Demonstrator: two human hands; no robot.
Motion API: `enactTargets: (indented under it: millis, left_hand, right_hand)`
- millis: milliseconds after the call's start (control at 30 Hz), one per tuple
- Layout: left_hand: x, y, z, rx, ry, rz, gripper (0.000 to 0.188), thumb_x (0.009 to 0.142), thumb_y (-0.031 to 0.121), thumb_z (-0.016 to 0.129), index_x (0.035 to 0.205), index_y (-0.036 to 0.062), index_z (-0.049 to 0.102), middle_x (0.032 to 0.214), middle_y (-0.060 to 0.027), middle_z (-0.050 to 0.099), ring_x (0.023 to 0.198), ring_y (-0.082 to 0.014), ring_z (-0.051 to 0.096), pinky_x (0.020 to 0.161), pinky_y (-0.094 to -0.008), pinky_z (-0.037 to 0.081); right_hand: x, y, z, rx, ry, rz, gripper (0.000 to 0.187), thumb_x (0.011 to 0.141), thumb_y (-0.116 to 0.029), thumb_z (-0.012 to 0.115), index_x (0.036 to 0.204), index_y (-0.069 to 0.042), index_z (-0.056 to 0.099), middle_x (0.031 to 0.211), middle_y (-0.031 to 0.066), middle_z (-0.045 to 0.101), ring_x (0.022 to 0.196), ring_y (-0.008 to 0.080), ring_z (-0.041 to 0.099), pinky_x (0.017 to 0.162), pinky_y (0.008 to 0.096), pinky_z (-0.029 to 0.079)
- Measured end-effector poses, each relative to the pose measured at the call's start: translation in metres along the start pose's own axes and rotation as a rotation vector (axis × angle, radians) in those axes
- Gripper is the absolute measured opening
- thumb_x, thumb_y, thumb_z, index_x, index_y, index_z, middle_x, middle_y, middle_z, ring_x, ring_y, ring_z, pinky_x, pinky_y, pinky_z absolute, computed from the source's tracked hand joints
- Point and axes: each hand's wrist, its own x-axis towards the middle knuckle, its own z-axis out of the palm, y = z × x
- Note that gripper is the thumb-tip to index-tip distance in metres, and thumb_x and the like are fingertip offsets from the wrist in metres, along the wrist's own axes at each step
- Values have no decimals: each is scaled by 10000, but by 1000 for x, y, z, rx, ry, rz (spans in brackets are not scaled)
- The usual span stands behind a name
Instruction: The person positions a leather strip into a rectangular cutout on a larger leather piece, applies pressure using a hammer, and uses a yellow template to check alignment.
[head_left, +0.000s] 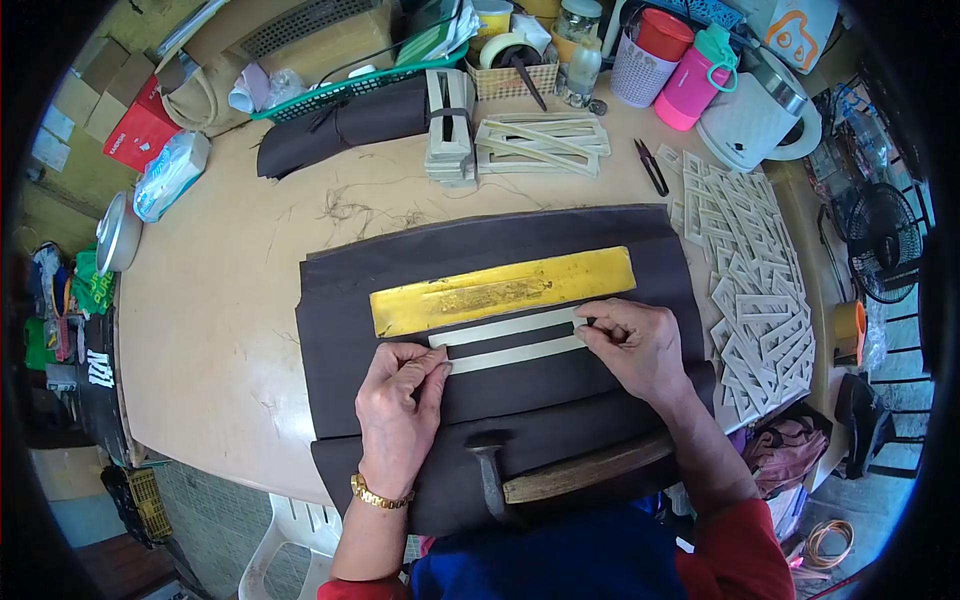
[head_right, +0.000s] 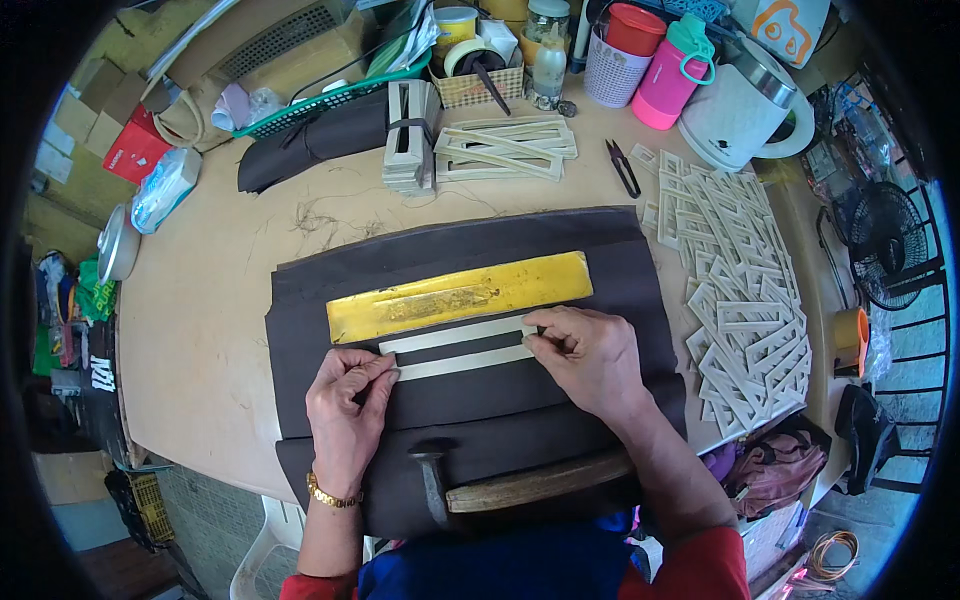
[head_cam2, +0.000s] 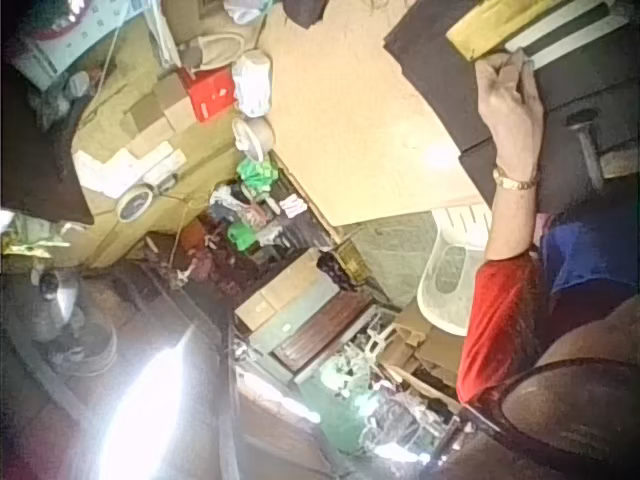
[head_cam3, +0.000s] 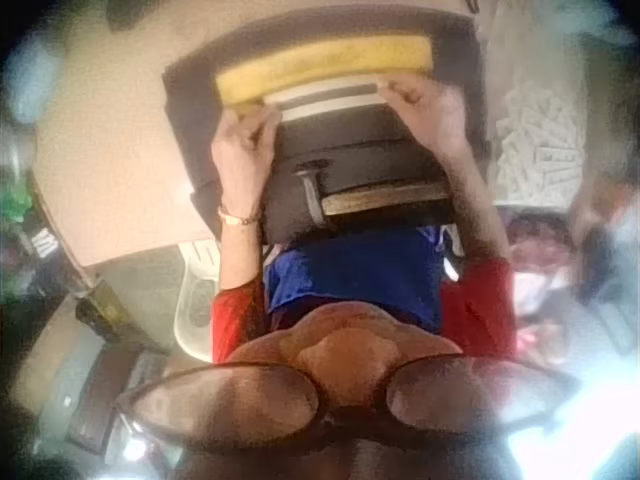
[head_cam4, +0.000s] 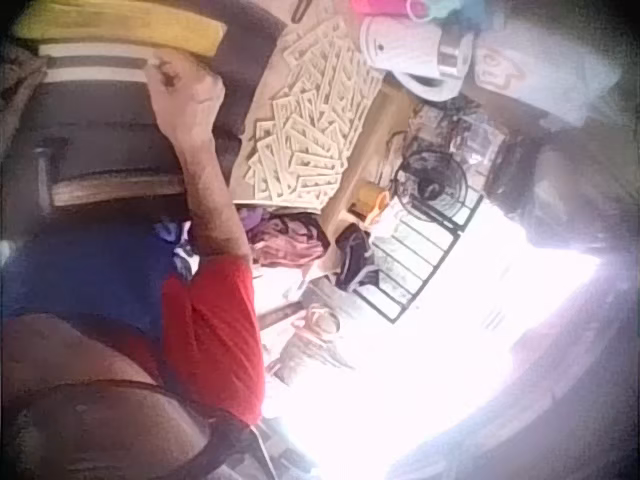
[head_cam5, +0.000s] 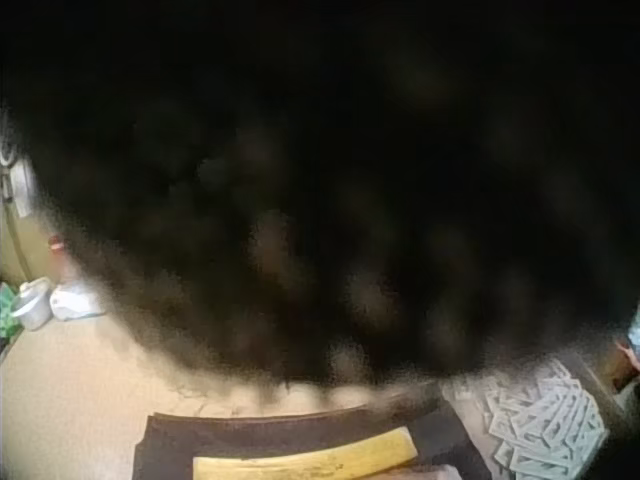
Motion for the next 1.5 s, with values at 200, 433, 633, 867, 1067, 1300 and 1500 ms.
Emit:
enactTargets:
  millis: [200,433,633,867,1067,1300,1500]
  left_hand:
    - [-1,-2,1,-11,8,9,221,793,-21,817,1008,27,802,925,-93,709,816,-217,697,726,-313,567]
    - [-1,-3,0,-21,5,3,229,797,-21,814,1017,41,805,933,-84,708,808,-206,694,706,-307,568]
    - [-1,-4,1,-36,4,-17,215,798,-21,812,1004,42,806,932,-83,708,804,-209,696,699,-308,565]
    - [-1,-4,2,-33,8,7,218,794,-21,813,1002,45,806,931,-85,707,804,-214,696,697,-311,566]
    - [-2,3,-2,70,-43,57,306,801,-46,775,1089,55,786,1003,-101,700,858,-240,682,759,-327,568]
    - [3,-6,8,115,-97,450,336,825,-94,661,1121,27,764,1094,-117,715,971,-311,675,887,-383,560]
    - [8,-5,3,182,-205,496,272,845,-67,634,1075,10,757,1107,-119,714,977,-330,675,895,-396,563]
  right_hand:
    - [-1,8,4,1,22,-57,161,814,-58,808,970,-26,783,746,107,718,594,174,682,567,277,517]
    - [0,5,1,-54,-11,-51,118,820,-63,814,918,-8,778,706,115,687,543,161,620,531,296,460]
    - [1,1,1,-37,-4,-55,89,821,-58,813,877,-6,767,685,110,668,534,153,602,521,295,444]
    - [2,0,2,-107,-11,-123,77,816,-50,806,810,-18,735,667,88,637,545,208,611,533,330,465]
    - [0,6,-1,-182,-56,-242,102,812,-37,778,893,-63,723,745,69,598,642,261,634,587,355,506]
    - [2,4,3,-348,-134,-525,33,841,-27,681,865,-48,677,914,114,573,890,317,654,808,439,543]
    - [17,-16,5,-348,-302,-559,146,883,-97,705,1002,-20,740,925,134,603,888,338,657,776,449,534]
